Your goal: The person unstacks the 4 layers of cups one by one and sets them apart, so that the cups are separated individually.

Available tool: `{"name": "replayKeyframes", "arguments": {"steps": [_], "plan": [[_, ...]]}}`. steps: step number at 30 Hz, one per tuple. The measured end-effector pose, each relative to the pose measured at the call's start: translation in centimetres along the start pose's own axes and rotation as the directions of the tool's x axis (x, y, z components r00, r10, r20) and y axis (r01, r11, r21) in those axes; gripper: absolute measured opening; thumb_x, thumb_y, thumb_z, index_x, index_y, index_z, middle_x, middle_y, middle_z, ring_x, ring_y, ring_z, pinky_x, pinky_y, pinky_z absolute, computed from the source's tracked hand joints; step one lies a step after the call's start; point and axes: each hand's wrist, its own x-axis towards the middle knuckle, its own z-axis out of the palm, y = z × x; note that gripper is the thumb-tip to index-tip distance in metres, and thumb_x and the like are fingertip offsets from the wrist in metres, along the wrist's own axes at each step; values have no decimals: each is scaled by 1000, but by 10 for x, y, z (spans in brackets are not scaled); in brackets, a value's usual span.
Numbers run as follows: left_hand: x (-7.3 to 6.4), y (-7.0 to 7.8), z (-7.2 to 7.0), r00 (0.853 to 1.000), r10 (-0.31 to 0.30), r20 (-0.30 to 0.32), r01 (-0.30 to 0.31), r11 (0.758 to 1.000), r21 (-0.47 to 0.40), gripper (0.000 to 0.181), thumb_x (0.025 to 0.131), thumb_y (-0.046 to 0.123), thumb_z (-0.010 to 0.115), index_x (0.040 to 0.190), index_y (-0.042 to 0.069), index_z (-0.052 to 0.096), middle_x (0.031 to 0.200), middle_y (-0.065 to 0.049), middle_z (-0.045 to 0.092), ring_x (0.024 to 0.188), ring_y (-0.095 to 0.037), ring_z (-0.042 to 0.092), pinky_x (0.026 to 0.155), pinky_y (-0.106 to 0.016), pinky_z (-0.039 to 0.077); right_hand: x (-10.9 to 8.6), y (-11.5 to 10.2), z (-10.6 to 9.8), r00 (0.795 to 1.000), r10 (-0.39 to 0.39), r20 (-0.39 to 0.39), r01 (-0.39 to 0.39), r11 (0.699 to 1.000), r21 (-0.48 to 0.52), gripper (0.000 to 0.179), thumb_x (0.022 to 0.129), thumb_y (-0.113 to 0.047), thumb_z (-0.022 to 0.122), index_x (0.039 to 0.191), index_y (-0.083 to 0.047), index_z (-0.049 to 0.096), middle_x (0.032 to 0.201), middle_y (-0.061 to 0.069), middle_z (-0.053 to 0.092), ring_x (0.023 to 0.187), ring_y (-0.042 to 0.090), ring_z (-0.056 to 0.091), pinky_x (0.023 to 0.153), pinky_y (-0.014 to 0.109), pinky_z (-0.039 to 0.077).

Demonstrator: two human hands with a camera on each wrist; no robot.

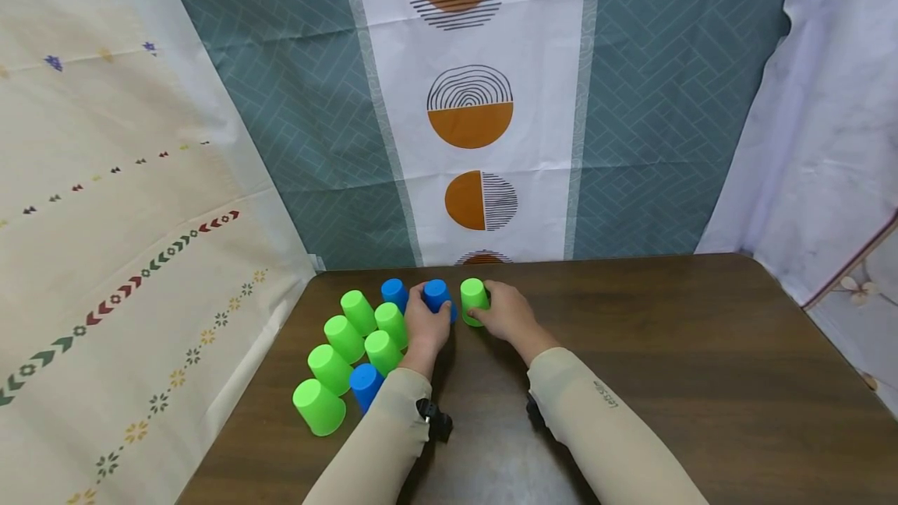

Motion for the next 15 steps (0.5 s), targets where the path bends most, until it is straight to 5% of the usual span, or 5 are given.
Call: {"name": "replayKeyframes", "arguments": {"steps": [15], "plan": [[-1,2,-1,1000,-1,-6,1,1000,-2,53,99,13,73,146,7,48,148,-18,54,139,-41,51,112,-62,42,1,3,1,1000,-10,4,10,1000,1,59,93,-35,82,139,-3,62,125,12,70,111,29,67,99,52,55]]}}
